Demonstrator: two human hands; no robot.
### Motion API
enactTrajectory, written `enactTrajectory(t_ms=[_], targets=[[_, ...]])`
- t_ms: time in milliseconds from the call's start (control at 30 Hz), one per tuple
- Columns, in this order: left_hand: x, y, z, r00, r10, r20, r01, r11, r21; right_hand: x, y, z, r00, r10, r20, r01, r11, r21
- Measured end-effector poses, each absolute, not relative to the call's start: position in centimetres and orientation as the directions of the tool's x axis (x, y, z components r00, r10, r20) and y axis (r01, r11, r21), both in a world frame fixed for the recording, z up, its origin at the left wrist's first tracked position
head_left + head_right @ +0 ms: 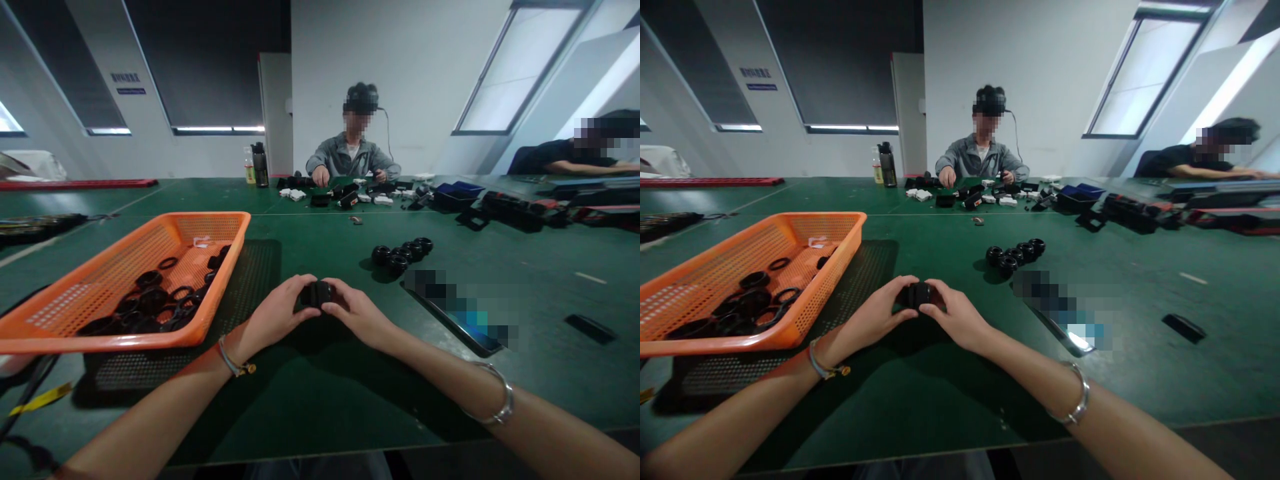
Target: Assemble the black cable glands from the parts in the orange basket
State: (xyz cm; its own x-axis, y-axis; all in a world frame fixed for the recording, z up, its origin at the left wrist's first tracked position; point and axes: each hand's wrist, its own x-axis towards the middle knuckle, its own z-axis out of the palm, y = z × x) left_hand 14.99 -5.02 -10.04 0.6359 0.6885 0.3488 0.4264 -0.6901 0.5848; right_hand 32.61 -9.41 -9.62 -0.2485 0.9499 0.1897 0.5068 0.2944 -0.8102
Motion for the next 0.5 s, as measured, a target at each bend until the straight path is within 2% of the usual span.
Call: enactTrajectory(t_ms=[100, 167, 233, 300, 367, 500], targets=[[15.7, -5.5, -10.7, 0.54, 0.815, 0.212, 0.291, -0.416, 0.862, 32.9, -9.2, -10.0, -0.27, 0.915, 0.301, 0.63, 0.404, -0.663], [16.4, -5.7, -11.1, 0.476, 0.874, 0.098, 0.214, -0.223, 0.951, 33.0, -9.1, -10.2, -0.332, 0.868, 0.37, 0.662, 0.494, -0.564], [17.0, -5.8, -11.4, 0.383, 0.923, 0.032, 0.192, -0.113, 0.975, 32.8, -9.3, -10.1, -0.393, 0.828, 0.399, 0.672, 0.555, -0.49], [17.4, -5.8, -11.6, 0.285, 0.957, 0.045, 0.216, -0.111, 0.97, 32.6, -9.6, -9.9, -0.432, 0.807, 0.403, 0.695, 0.583, -0.421], [17.5, -5.8, -11.7, 0.21, 0.97, 0.123, 0.256, -0.177, 0.95, 32.3, -9.8, -9.6, -0.457, 0.796, 0.398, 0.726, 0.592, -0.35], [17.5, -6.2, -11.6, 0.155, 0.951, 0.268, 0.344, -0.306, 0.888, 32.0, -10.0, -9.8, -0.474, 0.774, 0.42, 0.765, 0.598, -0.237]])
